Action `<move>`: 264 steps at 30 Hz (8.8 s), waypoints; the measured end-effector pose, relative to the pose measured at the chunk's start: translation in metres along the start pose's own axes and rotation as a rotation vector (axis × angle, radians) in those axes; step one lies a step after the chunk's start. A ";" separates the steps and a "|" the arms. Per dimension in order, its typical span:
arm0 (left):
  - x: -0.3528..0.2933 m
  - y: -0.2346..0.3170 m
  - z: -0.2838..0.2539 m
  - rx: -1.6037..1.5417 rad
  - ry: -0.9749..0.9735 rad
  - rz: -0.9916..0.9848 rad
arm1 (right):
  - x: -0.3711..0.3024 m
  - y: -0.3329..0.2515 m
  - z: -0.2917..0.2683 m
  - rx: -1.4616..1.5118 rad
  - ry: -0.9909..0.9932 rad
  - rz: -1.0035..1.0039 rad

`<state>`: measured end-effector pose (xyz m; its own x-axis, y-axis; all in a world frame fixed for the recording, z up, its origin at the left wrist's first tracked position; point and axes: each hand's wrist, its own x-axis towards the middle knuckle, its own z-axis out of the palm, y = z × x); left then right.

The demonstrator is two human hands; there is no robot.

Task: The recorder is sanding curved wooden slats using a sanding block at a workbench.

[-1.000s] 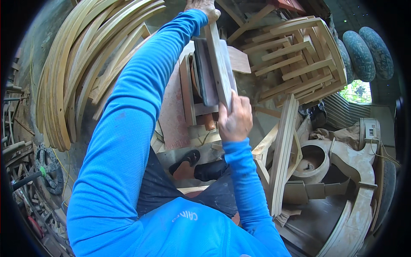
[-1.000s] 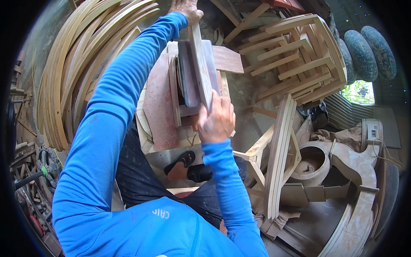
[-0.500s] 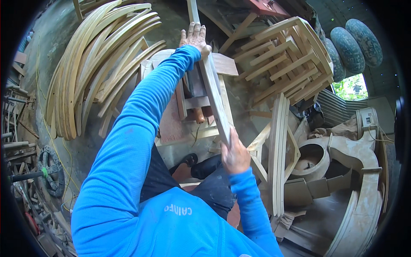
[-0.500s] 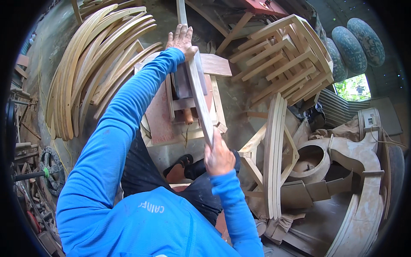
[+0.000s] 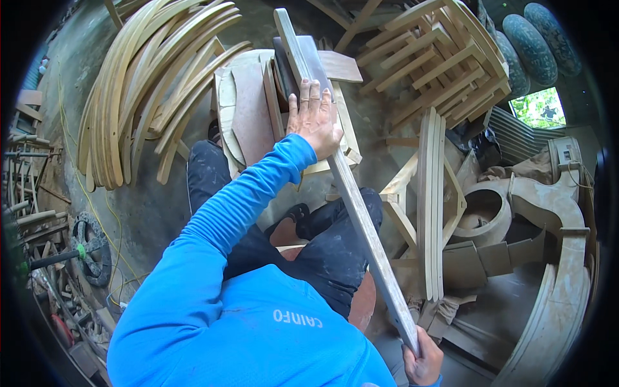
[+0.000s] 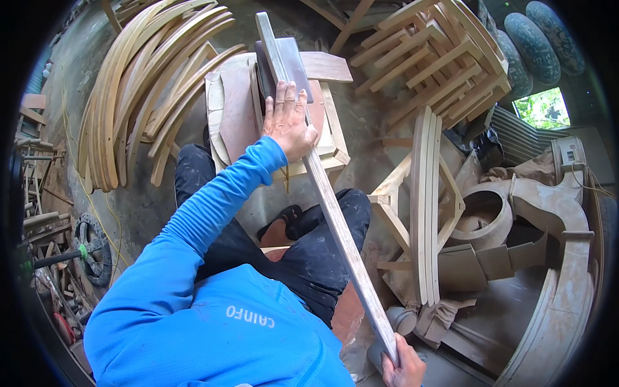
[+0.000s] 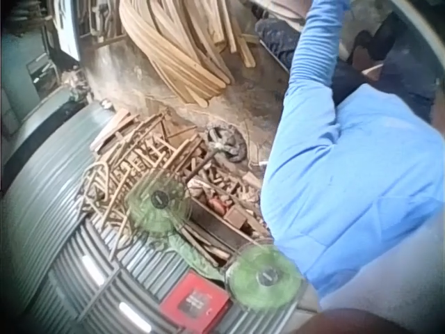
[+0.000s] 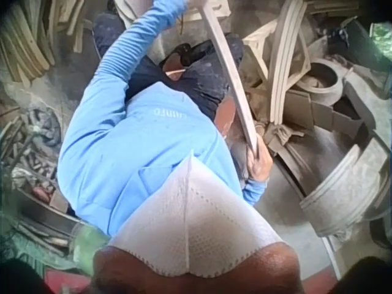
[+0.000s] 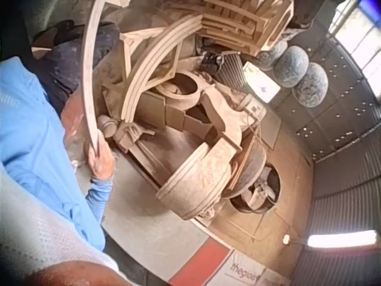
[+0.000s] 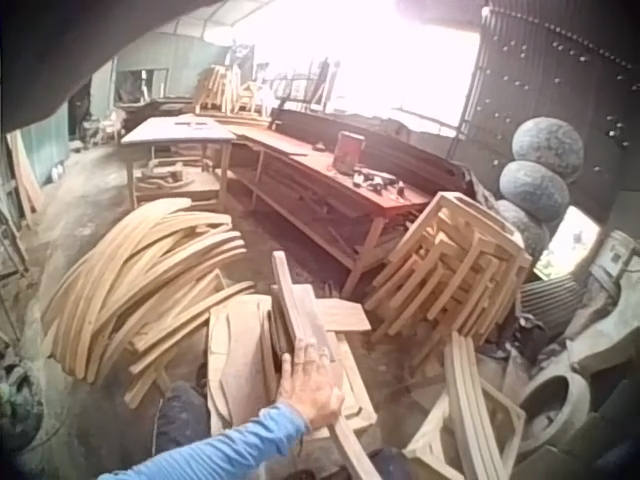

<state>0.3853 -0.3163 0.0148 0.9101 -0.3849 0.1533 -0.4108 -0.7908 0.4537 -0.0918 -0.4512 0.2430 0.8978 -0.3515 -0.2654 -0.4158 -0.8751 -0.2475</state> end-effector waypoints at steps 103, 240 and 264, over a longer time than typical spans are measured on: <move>0.372 -0.195 -0.102 -0.479 0.314 -0.458 | 0.609 -0.288 0.139 0.080 0.612 -0.597; 0.291 -0.177 -0.106 -0.503 0.425 -0.421 | 0.172 -0.020 0.116 0.186 0.159 -0.311; 0.186 -0.087 -0.051 -0.053 -0.116 -0.296 | 0.277 -0.076 0.148 0.358 0.361 -0.346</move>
<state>0.5928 -0.2944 0.0484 0.9764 -0.1958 -0.0916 -0.1229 -0.8516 0.5096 0.1669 -0.4324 0.0505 0.9559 -0.2120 0.2033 -0.0579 -0.8146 -0.5772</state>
